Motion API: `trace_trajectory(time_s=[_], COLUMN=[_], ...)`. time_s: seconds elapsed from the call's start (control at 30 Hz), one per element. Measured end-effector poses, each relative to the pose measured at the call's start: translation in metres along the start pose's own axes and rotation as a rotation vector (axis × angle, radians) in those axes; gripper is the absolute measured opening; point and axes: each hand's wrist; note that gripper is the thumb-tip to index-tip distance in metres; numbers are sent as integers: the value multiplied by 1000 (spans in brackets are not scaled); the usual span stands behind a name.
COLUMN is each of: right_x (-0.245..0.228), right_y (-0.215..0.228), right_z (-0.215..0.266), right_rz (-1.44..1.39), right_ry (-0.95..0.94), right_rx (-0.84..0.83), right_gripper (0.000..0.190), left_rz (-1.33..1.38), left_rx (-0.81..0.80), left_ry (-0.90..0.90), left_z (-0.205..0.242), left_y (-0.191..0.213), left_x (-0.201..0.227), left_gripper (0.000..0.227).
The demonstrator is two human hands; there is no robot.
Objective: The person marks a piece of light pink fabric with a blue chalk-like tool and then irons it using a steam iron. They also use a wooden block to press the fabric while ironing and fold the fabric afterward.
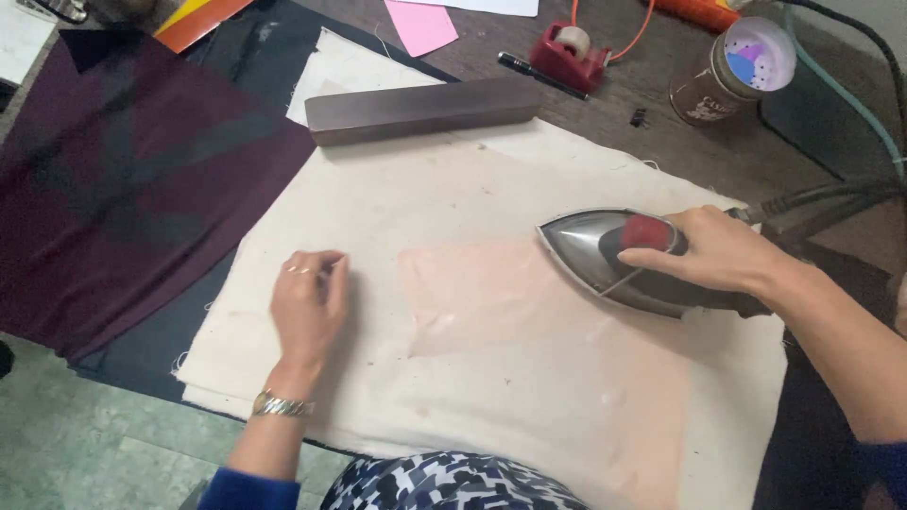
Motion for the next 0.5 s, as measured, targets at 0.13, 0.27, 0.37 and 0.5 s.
trace_trajectory(time_s=[0.13,0.27,0.37,0.5], right_x=[-24,-71,-108,-156], right_y=[-4,-4,-10,-20], right_z=[1,-3,-9,-16], right_rz=[90,71,58,87], right_ry=[40,129,261,383], right_rx=[-13,-101,-143,-161], right_gripper=[48,64,61,71], left_rz=[83,66,60,39], left_rx=[-86,-123,-74,-45], left_ry=[-9,66,15,-74], left_z=[-22,-46,-68,-107], left_y=[-19,-29,-34,-46], left_x=[15,9,-3,-13], left_gripper=[9,7,5,3])
Point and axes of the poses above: each hand's wrist, its own z-axis away from the middle knuckle, its own y-axis out of the back of the hand, x = y × z, and after that the axes turned 11 degrees about x, right-handed
